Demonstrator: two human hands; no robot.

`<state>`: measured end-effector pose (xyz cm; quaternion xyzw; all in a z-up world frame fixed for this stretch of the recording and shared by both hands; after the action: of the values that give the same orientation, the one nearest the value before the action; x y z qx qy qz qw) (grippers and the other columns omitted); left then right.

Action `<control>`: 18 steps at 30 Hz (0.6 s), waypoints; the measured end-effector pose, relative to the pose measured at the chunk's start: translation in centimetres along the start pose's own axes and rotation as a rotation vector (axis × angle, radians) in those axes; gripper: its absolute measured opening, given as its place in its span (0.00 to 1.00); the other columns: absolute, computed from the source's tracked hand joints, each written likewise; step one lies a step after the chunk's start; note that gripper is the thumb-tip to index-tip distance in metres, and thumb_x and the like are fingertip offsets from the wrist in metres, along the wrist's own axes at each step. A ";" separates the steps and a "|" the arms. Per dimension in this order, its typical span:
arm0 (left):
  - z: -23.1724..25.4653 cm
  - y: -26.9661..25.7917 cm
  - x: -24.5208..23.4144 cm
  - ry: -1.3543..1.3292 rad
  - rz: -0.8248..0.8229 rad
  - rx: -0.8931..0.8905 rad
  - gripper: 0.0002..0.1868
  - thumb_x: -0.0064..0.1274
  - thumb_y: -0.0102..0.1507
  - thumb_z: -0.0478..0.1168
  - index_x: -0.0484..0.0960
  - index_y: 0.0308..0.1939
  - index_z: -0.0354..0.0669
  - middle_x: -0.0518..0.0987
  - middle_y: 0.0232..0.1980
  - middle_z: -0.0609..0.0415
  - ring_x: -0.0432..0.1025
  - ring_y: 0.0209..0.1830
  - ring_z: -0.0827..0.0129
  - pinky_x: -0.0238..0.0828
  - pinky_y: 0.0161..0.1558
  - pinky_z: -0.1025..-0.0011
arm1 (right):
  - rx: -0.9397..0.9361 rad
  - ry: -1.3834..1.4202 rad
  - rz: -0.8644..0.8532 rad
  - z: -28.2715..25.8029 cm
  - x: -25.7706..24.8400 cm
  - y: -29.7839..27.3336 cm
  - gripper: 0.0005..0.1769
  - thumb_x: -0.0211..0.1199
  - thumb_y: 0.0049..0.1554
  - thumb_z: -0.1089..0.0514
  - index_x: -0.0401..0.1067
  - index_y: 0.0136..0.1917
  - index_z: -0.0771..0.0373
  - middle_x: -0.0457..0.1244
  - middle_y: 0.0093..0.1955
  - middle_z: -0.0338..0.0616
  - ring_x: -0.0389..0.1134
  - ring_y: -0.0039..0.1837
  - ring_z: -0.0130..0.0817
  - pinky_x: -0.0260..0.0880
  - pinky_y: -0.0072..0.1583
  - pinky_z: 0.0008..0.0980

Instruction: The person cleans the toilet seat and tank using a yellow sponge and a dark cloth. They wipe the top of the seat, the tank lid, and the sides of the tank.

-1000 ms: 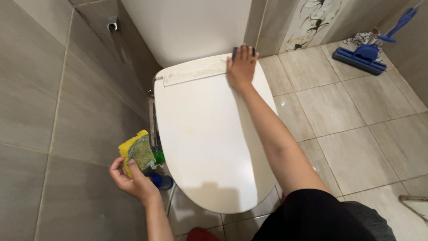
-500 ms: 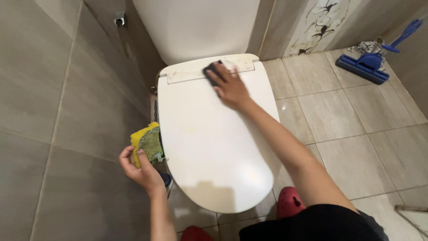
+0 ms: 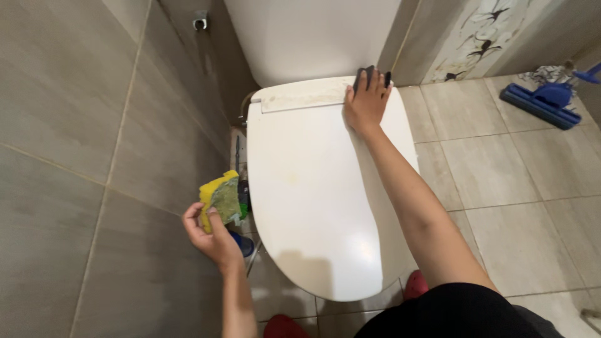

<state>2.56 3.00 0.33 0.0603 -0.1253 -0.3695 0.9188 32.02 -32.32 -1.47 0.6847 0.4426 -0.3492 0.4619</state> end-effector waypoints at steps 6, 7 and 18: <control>-1.2 -0.1 0.3 0.037 -0.053 0.137 0.10 0.47 0.69 0.29 0.71 0.55 0.35 0.71 0.55 0.52 0.67 0.55 0.69 0.66 0.61 0.70 | -0.073 -0.014 -0.090 -5.6 1.7 -0.5 0.37 0.38 0.66 0.40 0.51 0.80 0.65 0.43 0.83 0.58 0.37 0.85 0.53 0.27 0.80 0.55; -1.3 0.0 0.2 0.018 -0.048 0.112 0.10 0.47 0.69 0.30 0.71 0.55 0.35 0.72 0.55 0.53 0.68 0.55 0.69 0.66 0.60 0.70 | -0.092 -0.020 -0.099 -6.6 1.8 -0.4 0.38 0.38 0.66 0.39 0.50 0.80 0.65 0.43 0.83 0.58 0.37 0.84 0.53 0.27 0.79 0.56; -0.8 -0.2 -0.3 0.092 -0.061 0.117 0.10 0.46 0.69 0.30 0.72 0.54 0.35 0.72 0.54 0.54 0.68 0.55 0.70 0.67 0.59 0.70 | -0.296 -0.100 -0.316 -15.0 2.9 -2.0 0.39 0.33 0.66 0.38 0.39 0.83 0.60 0.34 0.86 0.51 0.30 0.86 0.49 0.25 0.80 0.55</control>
<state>2.47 3.10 -0.56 0.1345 -0.1026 -0.3861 0.9068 32.25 -17.01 0.20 0.5133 0.5675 -0.3820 0.5183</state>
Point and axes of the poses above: each hand's wrist, its own y-axis towards the middle knuckle, its own x-axis out of the palm, z = x × y, the point moved 3 cm from there along y, towards the middle knuckle
